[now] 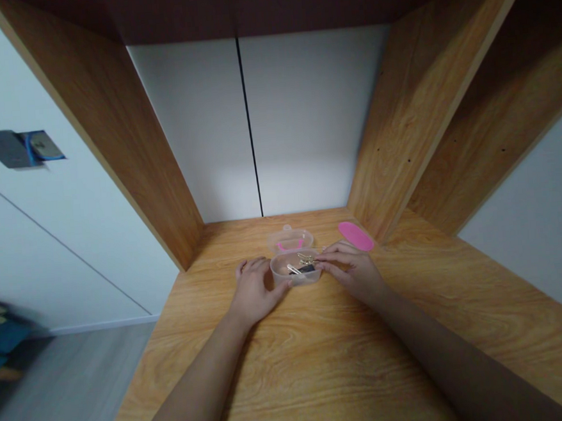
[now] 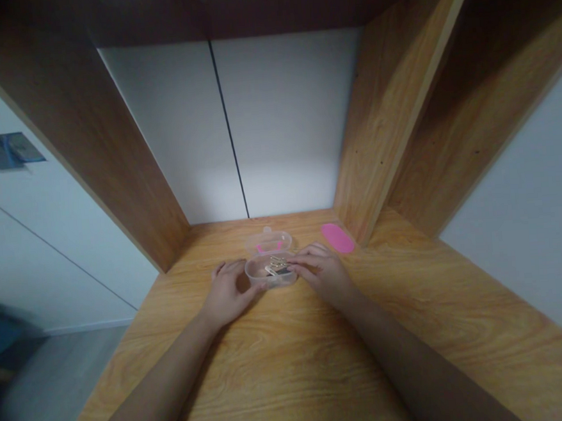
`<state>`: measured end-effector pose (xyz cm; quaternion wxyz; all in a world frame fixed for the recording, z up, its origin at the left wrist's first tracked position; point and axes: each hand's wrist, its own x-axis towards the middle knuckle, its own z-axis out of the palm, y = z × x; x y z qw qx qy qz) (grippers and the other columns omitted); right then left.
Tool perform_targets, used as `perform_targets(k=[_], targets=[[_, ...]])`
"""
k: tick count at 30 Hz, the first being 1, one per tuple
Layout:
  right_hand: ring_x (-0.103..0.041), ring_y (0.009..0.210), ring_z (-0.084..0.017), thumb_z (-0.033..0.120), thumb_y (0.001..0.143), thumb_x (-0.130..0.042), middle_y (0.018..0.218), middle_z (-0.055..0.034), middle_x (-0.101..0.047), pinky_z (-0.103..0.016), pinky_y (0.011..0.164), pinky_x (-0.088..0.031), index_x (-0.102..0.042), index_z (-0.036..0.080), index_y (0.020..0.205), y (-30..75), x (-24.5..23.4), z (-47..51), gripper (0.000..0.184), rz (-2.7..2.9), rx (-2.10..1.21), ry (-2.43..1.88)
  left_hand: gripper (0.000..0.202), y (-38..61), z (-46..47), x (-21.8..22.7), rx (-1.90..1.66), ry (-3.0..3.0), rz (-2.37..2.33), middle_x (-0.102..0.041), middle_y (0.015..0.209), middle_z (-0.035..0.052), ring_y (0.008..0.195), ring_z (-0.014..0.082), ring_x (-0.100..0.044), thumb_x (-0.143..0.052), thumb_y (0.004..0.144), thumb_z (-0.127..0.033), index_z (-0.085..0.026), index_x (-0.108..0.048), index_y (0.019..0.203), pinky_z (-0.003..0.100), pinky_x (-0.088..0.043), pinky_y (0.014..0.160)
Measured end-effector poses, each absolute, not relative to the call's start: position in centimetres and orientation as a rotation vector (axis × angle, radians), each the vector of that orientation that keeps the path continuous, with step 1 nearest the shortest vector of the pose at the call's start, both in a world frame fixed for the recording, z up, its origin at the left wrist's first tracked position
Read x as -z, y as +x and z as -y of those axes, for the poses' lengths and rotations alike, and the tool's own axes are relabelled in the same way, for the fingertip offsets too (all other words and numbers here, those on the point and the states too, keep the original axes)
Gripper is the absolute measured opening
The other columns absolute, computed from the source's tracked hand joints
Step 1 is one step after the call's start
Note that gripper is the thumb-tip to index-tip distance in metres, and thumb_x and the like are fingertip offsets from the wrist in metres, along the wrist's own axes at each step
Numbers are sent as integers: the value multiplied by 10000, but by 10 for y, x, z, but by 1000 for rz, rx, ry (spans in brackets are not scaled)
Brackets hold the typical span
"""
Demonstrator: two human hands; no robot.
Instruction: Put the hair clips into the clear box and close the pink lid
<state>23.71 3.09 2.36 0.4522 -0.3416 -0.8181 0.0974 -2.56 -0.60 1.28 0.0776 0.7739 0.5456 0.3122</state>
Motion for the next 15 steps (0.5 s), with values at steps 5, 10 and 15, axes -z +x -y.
perform_targets(k=[5,10,15], targets=[[-641,850,-216,284,913,-677,882,-52,-732,-364,767,-523,-786,270,1021,237,-25,-32,154,2095,-171,-880,416,-24,6,-13,-908,2370,-1547,-708,1096,72,1114,286,-615,-673,840,-531,-245,-664,1141,471,-336,1070],[-629,845,-220,277,907,-683,869,-56,-723,-366,763,-517,-786,271,1031,236,-22,-33,161,2129,-144,-890,433,-24,6,-13,-889,2370,-1561,-698,1162,87,1160,299,-598,-668,844,-533,-249,-663,1170,487,-318,1092],[-627,840,-219,303,913,-677,864,-58,-724,-371,765,-515,-786,265,1017,236,-22,-33,156,2125,-163,-896,419,-25,7,-13,-893,2363,-1554,-703,1136,80,1140,293,-604,-665,847,-532,-245,-666,1152,481,-320,1093]])
